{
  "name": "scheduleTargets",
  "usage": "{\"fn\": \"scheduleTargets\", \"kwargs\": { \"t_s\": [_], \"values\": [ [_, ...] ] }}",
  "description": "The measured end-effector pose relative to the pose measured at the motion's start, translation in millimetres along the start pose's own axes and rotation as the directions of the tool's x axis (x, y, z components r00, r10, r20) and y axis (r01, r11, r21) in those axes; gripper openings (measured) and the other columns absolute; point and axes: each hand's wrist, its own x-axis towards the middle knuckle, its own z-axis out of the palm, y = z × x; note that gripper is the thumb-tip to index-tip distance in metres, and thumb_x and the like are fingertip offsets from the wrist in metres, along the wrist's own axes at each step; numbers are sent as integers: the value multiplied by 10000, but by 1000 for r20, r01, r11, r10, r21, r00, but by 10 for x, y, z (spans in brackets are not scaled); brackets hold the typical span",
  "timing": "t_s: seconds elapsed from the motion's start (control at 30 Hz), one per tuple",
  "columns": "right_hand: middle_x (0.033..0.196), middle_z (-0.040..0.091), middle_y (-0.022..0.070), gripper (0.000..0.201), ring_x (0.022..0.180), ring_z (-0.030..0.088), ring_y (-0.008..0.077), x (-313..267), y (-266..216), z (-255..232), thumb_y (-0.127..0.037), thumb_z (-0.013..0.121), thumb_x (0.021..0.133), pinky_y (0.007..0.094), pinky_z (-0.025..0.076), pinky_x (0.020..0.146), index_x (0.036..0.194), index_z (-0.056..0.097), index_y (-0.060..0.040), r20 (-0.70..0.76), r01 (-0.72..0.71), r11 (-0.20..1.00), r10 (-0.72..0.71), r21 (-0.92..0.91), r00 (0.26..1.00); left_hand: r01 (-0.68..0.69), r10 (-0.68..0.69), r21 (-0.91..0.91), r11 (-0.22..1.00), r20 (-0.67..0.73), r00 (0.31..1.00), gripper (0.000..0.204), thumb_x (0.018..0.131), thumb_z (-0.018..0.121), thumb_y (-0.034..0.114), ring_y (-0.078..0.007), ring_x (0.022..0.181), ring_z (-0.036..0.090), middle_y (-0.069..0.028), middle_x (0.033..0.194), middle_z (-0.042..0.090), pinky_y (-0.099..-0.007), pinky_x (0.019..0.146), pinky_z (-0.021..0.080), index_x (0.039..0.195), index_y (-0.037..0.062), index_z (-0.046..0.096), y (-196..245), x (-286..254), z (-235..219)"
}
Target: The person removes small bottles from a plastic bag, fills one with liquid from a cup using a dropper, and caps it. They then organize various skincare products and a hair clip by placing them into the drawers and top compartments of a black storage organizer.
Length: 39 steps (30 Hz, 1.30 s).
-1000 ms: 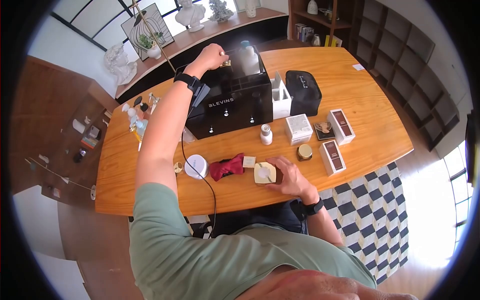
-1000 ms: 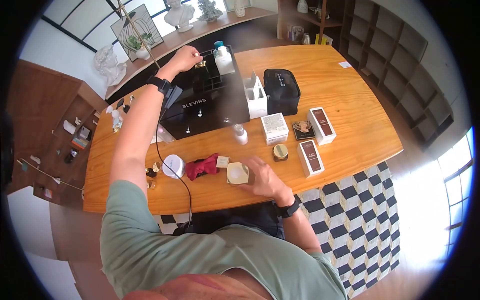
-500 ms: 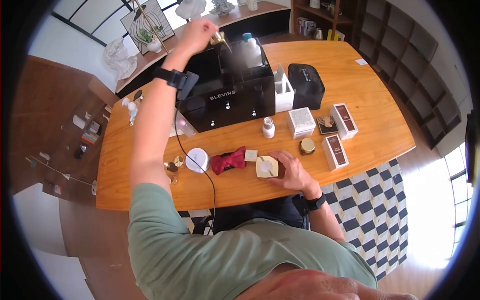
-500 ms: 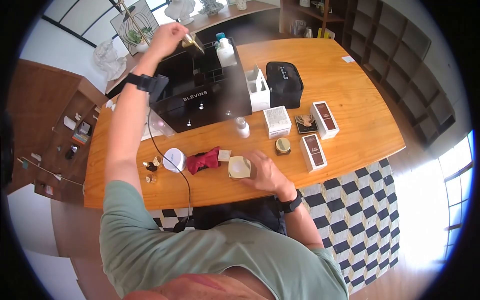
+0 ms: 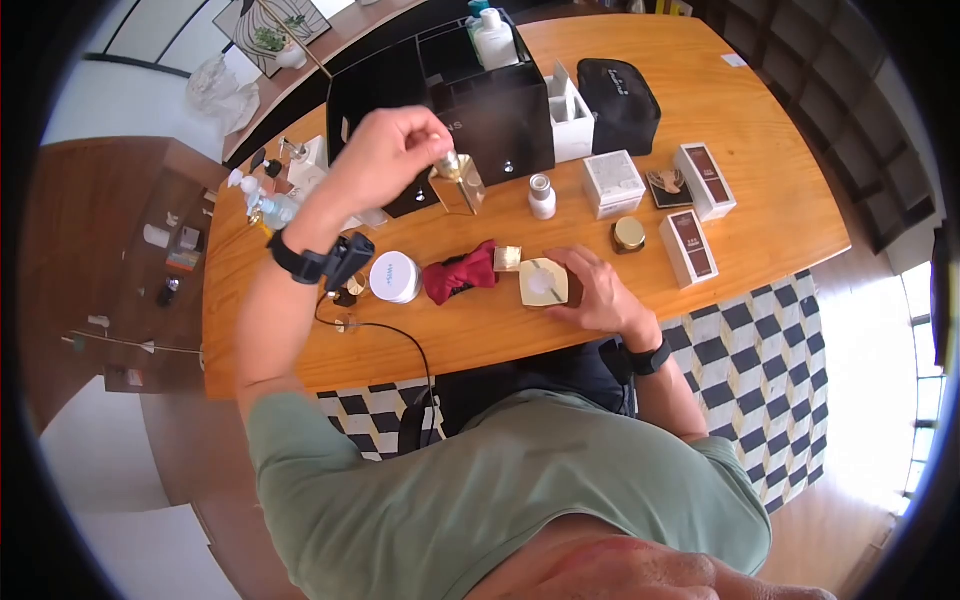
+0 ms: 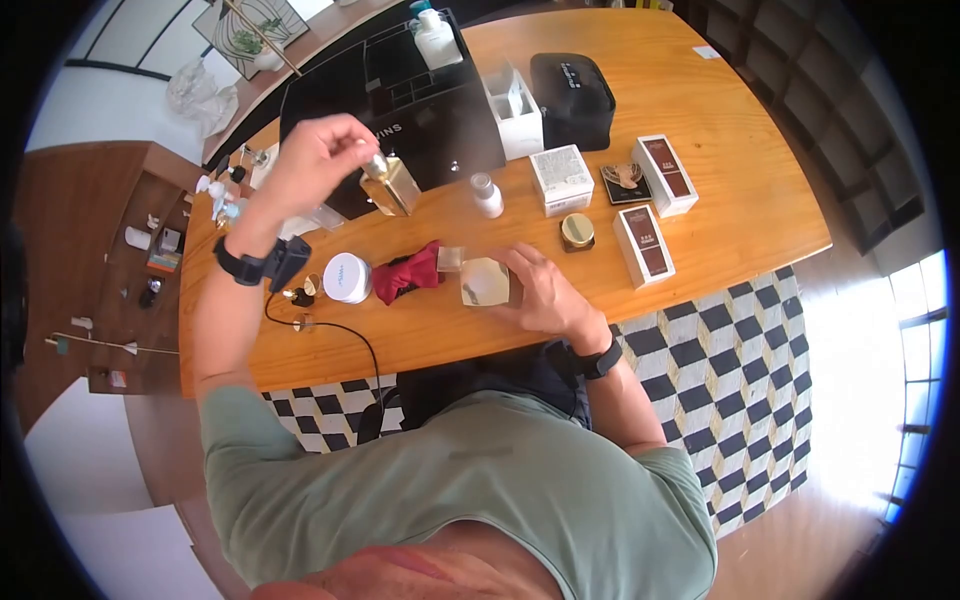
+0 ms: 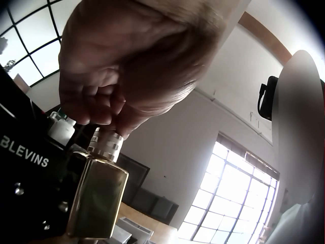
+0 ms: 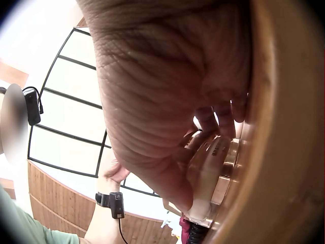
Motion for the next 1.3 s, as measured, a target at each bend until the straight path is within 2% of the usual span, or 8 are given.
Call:
{"fn": "scheduleTargets", "kwargs": {
  "t_s": [0.03, 0.1, 0.23, 0.3, 0.63, 1.03, 1.13, 1.3],
  "values": [
    [1228, 642, 205, 731, 1126, 640, 408, -1, 10, 15, -134, 898, 674, 412, 537, 966, 1322, 592, 16, -7, -8, 1000, 8, 0, 1000, 3, -2, 12, 1000, -8, 1000, 127, 979, 696, 117, -30, 730, 560, 23, 805, 672, -234, 663, 475, 983, -9, 714, 12, -21, 128],
    [1076, 644, 193, 642, 953, 650, 386, -3, 32, 45, -166, 863, 710, 424, 544, 831, 1282, 618, -8, -106, 100, 994, -95, 40, 990, -23, 23, 8, 1000, -25, 999, 125, 972, 694, 105, -36, 705, 558, 10, 774, 668, -240, 647, 476, 972, -18, 714, 4, -38, 323],
    [1086, 642, 188, 639, 959, 654, 381, -4, 19, 22, -164, 862, 716, 423, 546, 837, 1288, 619, -14, -88, 86, 996, -83, 27, 993, -43, 43, 25, 999, -21, 999, 131, 957, 717, 105, -65, 696, 595, -46, 765, 687, -266, 646, 497, 957, -27, 713, -99, 34, 575],
    [1197, 639, 201, 751, 1097, 646, 406, -5, 20, 3, -113, 901, 671, 415, 545, 933, 1339, 584, 14, 0, 2, 1000, -2, 12, 1000, -43, 43, 8, 999, -9, 999, 132, 954, 721, 106, -69, 692, 598, -50, 759, 687, -269, 643, 498, 952, -26, 713, -163, 71, 667],
    [1186, 637, 199, 754, 1080, 647, 401, -6, 28, 9, -108, 902, 675, 407, 550, 919, 1346, 580, 14, -36, 48, 999, -47, 21, 998, -29, 28, 18, 999, 58, 998, 143, 939, 728, 107, -121, 640, 640, -101, 727, 699, -296, 619, 507, 914, -32, 709, -394, 155, 1041],
    [1185, 618, 186, 739, 1066, 648, 389, -9, 5, -17, -95, 886, 685, 406, 551, 913, 1349, 576, 3, -58, 104, 995, -104, -4, 993, -1, -9, 95, 996, 106, 994, 216, 899, 766, 182, -177, 595, 657, -103, 675, 687, -314, 584, 500, 932, -22, 703, -254, 160, 930],
    [1212, 618, 195, 741, 1090, 640, 396, -7, -24, -47, -102, 888, 687, 416, 546, 939, 1349, 574, 9, -35, 68, 997, -68, 24, 997, -183, 200, 300, 936, -27, 979, 247, 863, 815, 201, -234, 577, 651, -125, 679, 684, -326, 565, 502, 906, -13, 699, -78, 144, 794],
    [1225, 619, 208, 750, 1117, 634, 401, -3, 23, -50, -121, 896, 688, 420, 542, 967, 1350, 573, 18, -10, 102, 995, -101, 11, 995, -130, 202, 269, 954, -258, 945, 192, 891, 799, 179, -144, 548, 615, -83, 653, 683, -309, 538, 489, 862, 12, 707, 295, 437, 210]
  ]
}}
